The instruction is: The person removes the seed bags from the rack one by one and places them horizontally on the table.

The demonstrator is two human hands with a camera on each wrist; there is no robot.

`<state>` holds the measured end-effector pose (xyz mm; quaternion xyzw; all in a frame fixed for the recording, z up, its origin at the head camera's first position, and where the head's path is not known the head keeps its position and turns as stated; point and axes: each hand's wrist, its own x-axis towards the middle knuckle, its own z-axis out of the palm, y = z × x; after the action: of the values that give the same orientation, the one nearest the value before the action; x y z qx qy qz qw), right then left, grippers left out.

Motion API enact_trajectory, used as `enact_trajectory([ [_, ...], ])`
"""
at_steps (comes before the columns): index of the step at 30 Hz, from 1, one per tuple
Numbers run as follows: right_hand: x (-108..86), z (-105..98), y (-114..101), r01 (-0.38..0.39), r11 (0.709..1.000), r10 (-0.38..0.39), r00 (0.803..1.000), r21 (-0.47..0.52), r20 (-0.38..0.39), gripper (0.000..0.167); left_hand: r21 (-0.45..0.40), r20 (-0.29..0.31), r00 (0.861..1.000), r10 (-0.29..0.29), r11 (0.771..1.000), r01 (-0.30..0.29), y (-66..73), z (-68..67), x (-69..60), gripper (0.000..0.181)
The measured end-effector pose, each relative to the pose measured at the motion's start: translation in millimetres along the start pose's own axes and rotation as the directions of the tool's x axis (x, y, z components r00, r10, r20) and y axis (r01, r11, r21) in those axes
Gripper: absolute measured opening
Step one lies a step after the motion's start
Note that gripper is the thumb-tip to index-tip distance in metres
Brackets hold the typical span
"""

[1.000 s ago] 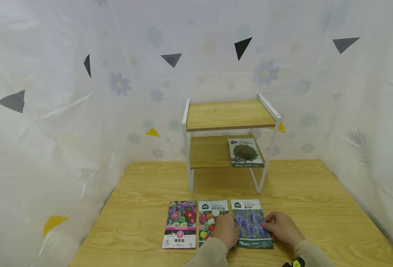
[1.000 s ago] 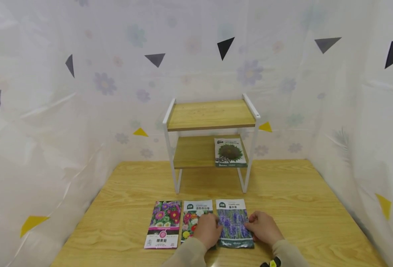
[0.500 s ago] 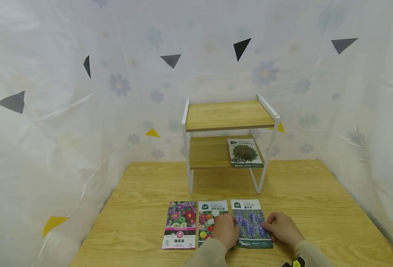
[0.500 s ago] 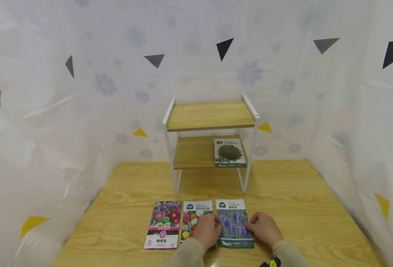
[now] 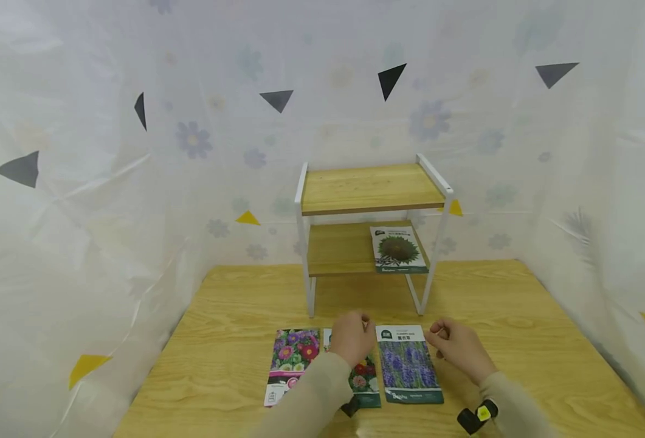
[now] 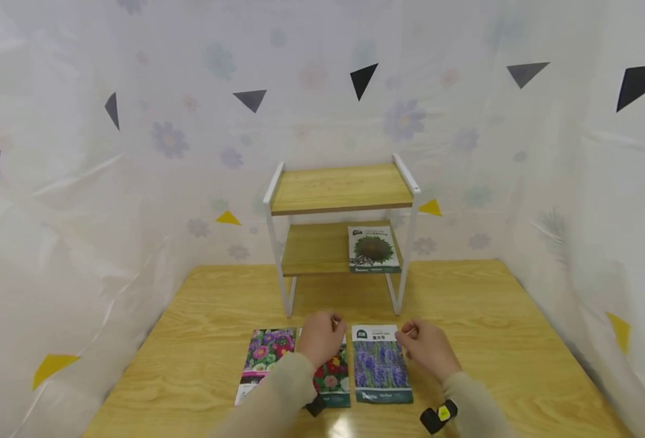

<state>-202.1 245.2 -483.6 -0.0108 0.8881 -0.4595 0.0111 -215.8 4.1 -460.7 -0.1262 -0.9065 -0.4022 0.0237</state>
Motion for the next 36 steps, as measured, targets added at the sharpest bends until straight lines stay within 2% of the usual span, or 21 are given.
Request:
enact_trajectory([
  [3, 3.5, -5.5, -13.1, 0.094, 0.993, -0.097, 0.994, -0.067, -0.043, 0.026, 0.015, -0.026, 0.999, 0.024, 1.000, -0.023, 10.1, -17.1, 12.3, 0.028],
  [7, 10.8, -10.4, -34.6, 0.216, 0.956, -0.241, 0.964, -0.200, -0.111, 0.025, 0.077, -0.063, 0.996, 0.065, 0.995, -0.060, 26.2, -36.5, 31.8, 0.028],
  [9, 15.9, -12.5, -47.7, 0.250, 0.936, -0.289, 0.948, -0.248, -0.133, 0.027, 0.113, -0.071, 0.995, 0.070, 0.992, -0.062, 35.4, -44.9, 42.2, 0.029],
  [14, 30.5, -19.3, -80.2, 0.298, 0.900, -0.352, 0.927, -0.318, -0.127, 0.040, 0.189, -0.052, 0.997, 0.057, 0.981, -0.047, 55.8, -59.5, 64.1, 0.033],
  [18, 45.0, -25.3, -104.6, 0.305, 0.881, -0.361, 0.928, -0.362, -0.095, 0.044, 0.300, -0.023, 0.998, 0.061, 0.952, -0.051, 63.5, -63.5, 80.6, 0.033],
  [22, 62.4, -30.9, -125.4, 0.282, 0.855, -0.336, 0.941, -0.435, -0.051, 0.045, 0.426, 0.014, 0.996, 0.083, 0.901, -0.081, 66.2, -65.0, 97.8, 0.033],
  [25, 76.9, -32.2, -137.1, 0.254, 0.831, -0.305, 0.952, -0.495, -0.025, 0.038, 0.509, 0.034, 0.994, 0.103, 0.854, -0.106, 66.9, -66.4, 109.3, 0.040],
  [29, 95.5, -30.4, -142.4, 0.210, 0.789, -0.267, 0.964, -0.577, -0.014, 0.034, 0.576, 0.052, 0.995, 0.090, 0.811, -0.104, 68.1, -63.0, 120.8, 0.044],
  [36, 112.4, -28.0, -143.1, 0.158, 0.719, -0.220, 0.975, -0.677, -0.006, 0.039, 0.649, 0.088, 0.996, 0.032, 0.757, -0.082, 77.1, -48.3, 129.5, 0.044],
])
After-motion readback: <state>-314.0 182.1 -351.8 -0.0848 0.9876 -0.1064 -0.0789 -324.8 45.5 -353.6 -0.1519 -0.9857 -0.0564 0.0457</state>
